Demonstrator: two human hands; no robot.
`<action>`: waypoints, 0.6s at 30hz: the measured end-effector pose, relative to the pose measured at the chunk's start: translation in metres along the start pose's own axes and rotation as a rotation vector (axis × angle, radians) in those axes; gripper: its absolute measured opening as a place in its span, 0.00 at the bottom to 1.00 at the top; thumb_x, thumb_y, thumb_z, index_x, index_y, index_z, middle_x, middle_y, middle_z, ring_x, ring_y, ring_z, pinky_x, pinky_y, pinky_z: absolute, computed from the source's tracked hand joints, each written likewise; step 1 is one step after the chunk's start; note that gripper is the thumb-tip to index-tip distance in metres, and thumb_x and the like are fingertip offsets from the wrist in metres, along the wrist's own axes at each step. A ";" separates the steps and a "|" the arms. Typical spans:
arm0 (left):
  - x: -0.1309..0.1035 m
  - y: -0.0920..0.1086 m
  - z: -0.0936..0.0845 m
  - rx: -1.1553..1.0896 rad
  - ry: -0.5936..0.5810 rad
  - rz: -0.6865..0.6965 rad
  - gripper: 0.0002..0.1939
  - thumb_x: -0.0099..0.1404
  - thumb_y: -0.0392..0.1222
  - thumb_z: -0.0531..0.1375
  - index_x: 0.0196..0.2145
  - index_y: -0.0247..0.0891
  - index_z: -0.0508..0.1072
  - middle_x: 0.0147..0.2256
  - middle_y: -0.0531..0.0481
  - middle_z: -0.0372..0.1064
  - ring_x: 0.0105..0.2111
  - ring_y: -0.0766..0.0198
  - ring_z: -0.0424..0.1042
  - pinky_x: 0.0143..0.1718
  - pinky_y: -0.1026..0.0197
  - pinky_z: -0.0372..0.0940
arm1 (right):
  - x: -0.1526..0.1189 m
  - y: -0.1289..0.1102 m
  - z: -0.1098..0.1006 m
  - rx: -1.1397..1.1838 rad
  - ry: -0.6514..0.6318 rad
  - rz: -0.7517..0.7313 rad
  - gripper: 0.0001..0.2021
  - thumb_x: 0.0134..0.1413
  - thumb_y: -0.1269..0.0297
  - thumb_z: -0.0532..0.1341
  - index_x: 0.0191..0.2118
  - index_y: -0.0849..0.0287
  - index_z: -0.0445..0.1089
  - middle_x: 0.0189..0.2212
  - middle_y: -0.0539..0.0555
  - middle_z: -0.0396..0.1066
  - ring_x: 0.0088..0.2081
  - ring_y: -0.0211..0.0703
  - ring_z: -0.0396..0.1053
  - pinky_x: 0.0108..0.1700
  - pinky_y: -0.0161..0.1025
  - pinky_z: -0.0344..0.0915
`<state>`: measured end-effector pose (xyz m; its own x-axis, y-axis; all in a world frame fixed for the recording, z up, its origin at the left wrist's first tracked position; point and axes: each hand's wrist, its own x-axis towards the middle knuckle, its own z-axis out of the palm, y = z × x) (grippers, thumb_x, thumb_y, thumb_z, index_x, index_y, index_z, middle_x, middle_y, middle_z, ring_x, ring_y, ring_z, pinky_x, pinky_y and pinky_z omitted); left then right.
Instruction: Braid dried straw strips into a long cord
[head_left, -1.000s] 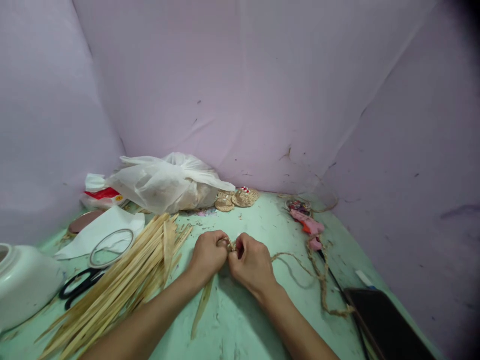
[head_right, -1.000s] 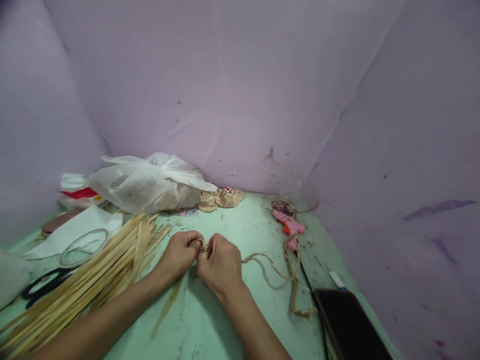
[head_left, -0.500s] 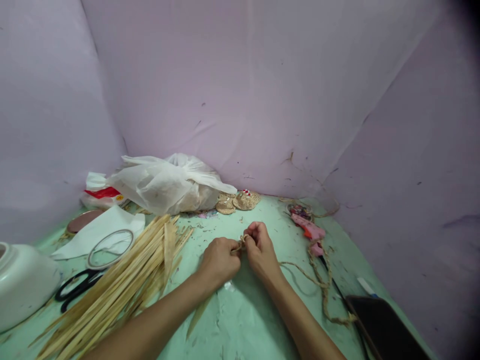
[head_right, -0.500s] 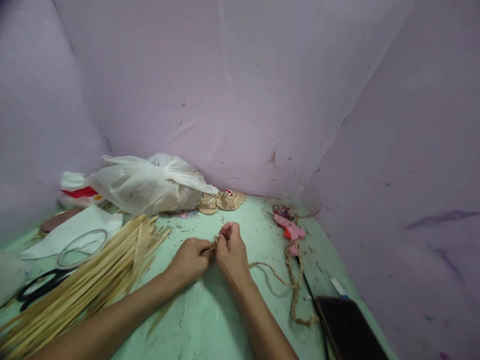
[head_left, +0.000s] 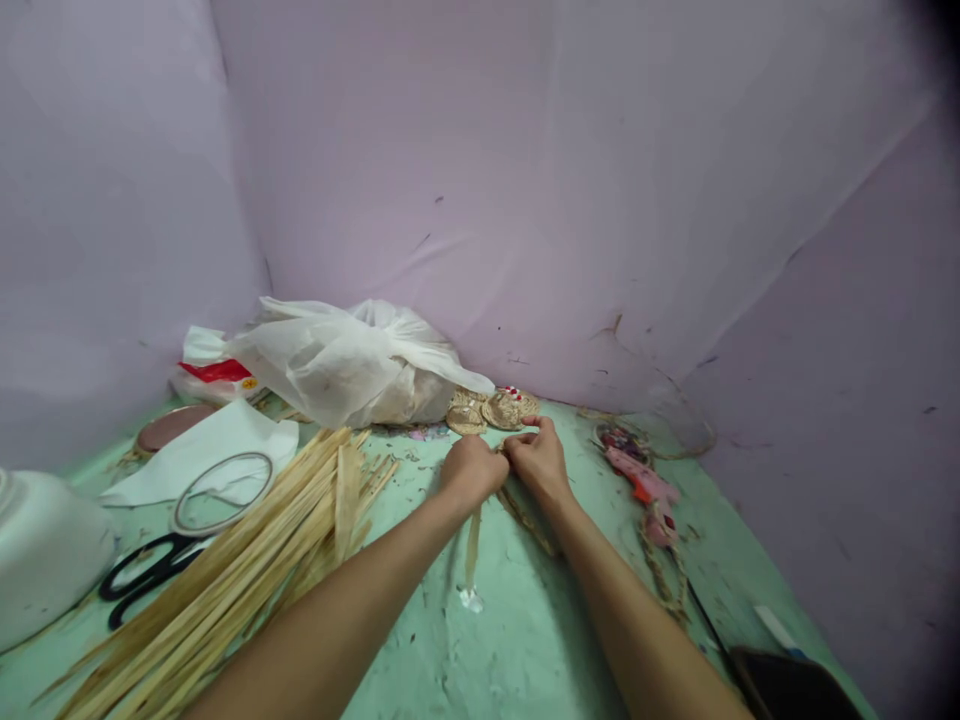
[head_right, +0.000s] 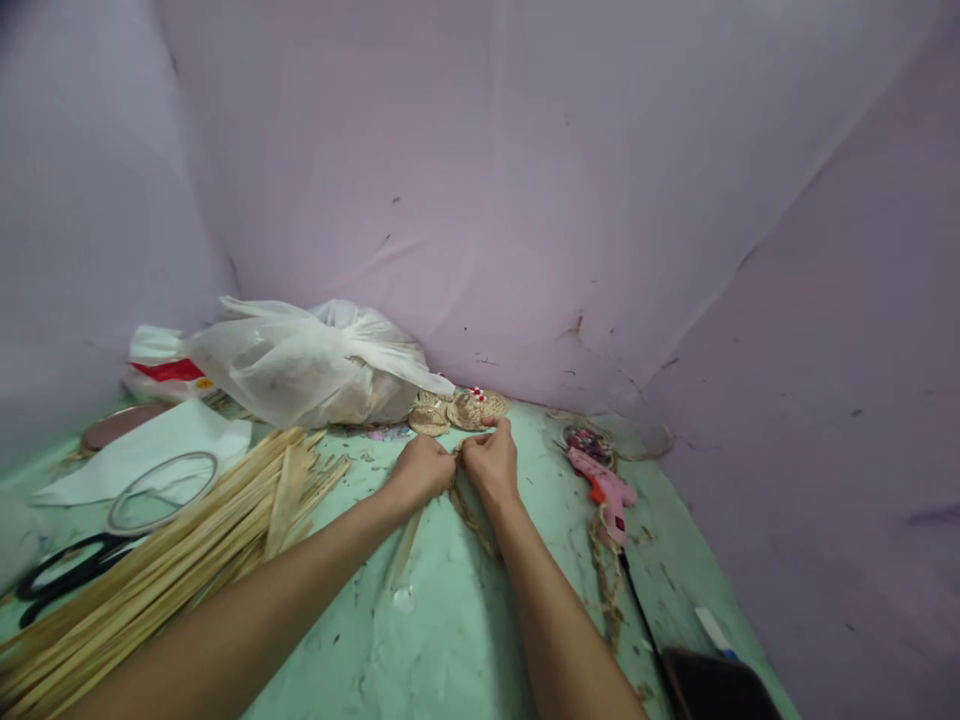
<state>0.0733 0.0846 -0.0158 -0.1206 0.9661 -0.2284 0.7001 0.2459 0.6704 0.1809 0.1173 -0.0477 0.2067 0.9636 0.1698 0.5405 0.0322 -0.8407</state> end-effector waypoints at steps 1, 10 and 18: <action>0.002 -0.001 0.001 -0.015 -0.010 -0.012 0.14 0.47 0.42 0.54 0.29 0.34 0.73 0.26 0.42 0.71 0.28 0.58 0.69 0.23 0.64 0.55 | 0.000 -0.002 0.000 -0.038 0.005 -0.013 0.21 0.36 0.69 0.53 0.43 0.61 0.56 0.20 0.48 0.68 0.21 0.38 0.64 0.26 0.32 0.57; 0.009 -0.004 0.000 0.012 -0.057 -0.049 0.17 0.49 0.47 0.53 0.29 0.31 0.72 0.27 0.38 0.71 0.32 0.56 0.69 0.26 0.63 0.58 | -0.019 -0.027 -0.007 -0.614 -0.154 -0.076 0.14 0.48 0.60 0.50 0.32 0.60 0.70 0.34 0.59 0.70 0.35 0.45 0.67 0.31 0.35 0.56; 0.010 -0.009 -0.004 0.151 -0.067 0.103 0.15 0.48 0.48 0.53 0.26 0.32 0.69 0.28 0.37 0.69 0.32 0.54 0.68 0.25 0.63 0.55 | -0.059 -0.043 -0.011 -0.745 -0.216 -0.039 0.16 0.49 0.65 0.49 0.43 0.61 0.65 0.31 0.60 0.71 0.34 0.48 0.68 0.30 0.37 0.55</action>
<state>0.0623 0.0928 -0.0214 0.0006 0.9767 -0.2144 0.8047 0.1269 0.5800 0.1544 0.0566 -0.0164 0.0542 0.9982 0.0237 0.9656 -0.0464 -0.2559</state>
